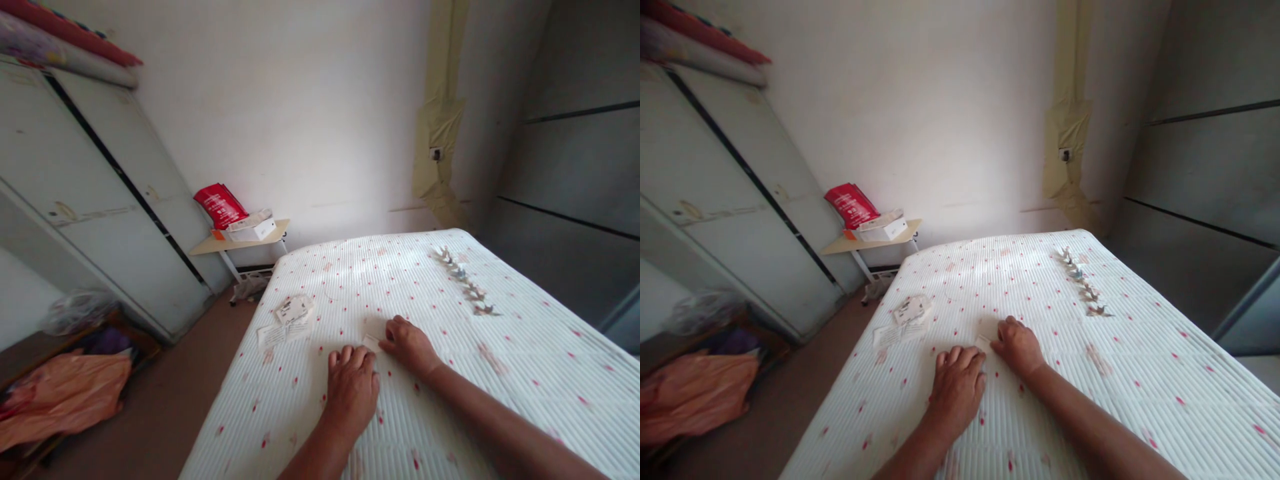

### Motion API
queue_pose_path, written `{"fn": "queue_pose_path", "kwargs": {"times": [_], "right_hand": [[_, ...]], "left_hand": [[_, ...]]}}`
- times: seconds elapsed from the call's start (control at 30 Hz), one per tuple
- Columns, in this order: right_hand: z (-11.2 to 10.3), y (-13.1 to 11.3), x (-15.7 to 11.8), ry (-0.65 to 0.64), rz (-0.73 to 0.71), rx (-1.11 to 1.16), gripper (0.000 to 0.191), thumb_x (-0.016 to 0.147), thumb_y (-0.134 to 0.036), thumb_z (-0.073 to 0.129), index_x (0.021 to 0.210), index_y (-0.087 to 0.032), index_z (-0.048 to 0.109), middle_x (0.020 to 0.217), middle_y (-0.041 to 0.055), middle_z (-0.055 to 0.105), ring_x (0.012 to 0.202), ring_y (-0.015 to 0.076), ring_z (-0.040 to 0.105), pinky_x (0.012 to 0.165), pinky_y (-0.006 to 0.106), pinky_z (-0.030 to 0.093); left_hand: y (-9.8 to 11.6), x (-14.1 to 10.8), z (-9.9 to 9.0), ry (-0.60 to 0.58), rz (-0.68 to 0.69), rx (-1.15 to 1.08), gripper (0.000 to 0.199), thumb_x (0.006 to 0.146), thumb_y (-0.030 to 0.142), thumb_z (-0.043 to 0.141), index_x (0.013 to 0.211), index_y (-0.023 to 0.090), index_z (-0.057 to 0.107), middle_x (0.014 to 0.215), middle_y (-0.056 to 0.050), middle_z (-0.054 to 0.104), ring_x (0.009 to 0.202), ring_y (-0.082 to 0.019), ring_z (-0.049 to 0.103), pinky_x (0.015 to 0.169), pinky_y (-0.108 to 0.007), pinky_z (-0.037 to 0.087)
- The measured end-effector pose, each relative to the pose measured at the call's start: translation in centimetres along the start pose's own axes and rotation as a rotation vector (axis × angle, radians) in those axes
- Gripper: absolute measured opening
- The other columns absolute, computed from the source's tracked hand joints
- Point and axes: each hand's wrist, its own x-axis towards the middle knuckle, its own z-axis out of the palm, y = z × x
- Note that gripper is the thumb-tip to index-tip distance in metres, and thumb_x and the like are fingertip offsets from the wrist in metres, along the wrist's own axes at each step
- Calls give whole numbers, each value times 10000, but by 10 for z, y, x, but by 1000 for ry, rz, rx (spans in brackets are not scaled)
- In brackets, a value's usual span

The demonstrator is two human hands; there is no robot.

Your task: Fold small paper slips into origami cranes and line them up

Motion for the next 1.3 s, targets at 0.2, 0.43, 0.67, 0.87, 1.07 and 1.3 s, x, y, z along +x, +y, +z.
{"fn": "queue_pose_path", "kwargs": {"times": [0.2, 0.43, 0.67, 0.87, 1.07, 1.3], "right_hand": [[-2, 5, -2, 11, -10, 61, 59, 743, -185, 528, 717, -157, 572, 761, 25, 553, 668, 126, 534, 601, 225, 342], [-8, 21, -1, 3, 50, 165, 65, 688, -122, 523, 702, -151, 580, 752, 30, 566, 661, 124, 536, 618, 215, 373], [-5, 15, 0, 27, 79, 296, 90, 667, -201, 591, 751, -169, 594, 836, 34, 585, 753, 147, 549, 680, 239, 397], [0, -11, -4, 54, 91, 145, 146, 641, -207, 617, 779, -187, 578, 919, 36, 566, 904, 208, 502, 762, 311, 351], [1, -16, -5, 38, 94, 84, 180, 656, -212, 610, 829, -181, 574, 952, 47, 552, 932, 218, 480, 768, 324, 331], [-2, -6, -2, 14, 99, 138, 198, 635, -129, 559, 830, -161, 572, 939, 58, 553, 928, 202, 494, 745, 286, 357]], "left_hand": [[0, -1, 0, 6, 7, -20, 221, 810, 254, 512, 1021, 255, 577, 1009, -25, 583, 947, -208, 448, 822, -378, 311], [-1, 0, 0, 1, 7, 0, 200, 803, 263, 520, 993, 249, 582, 986, -26, 579, 941, -210, 445, 813, -377, 314], [0, 0, 0, -1, 15, 12, 180, 804, 255, 517, 969, 242, 587, 968, -27, 577, 937, -204, 445, 805, -370, 311], [1, 1, 1, 14, 21, 8, 189, 804, 232, 515, 980, 248, 584, 957, -15, 582, 933, -199, 449, 804, -369, 312], [1, 0, 1, 18, 17, 27, 202, 811, 241, 507, 995, 245, 589, 948, -26, 581, 937, -201, 453, 803, -367, 312], [-1, -1, 0, 13, 32, 16, 209, 810, 247, 503, 1004, 254, 579, 967, -20, 584, 950, -209, 444, 808, -370, 316]]}}
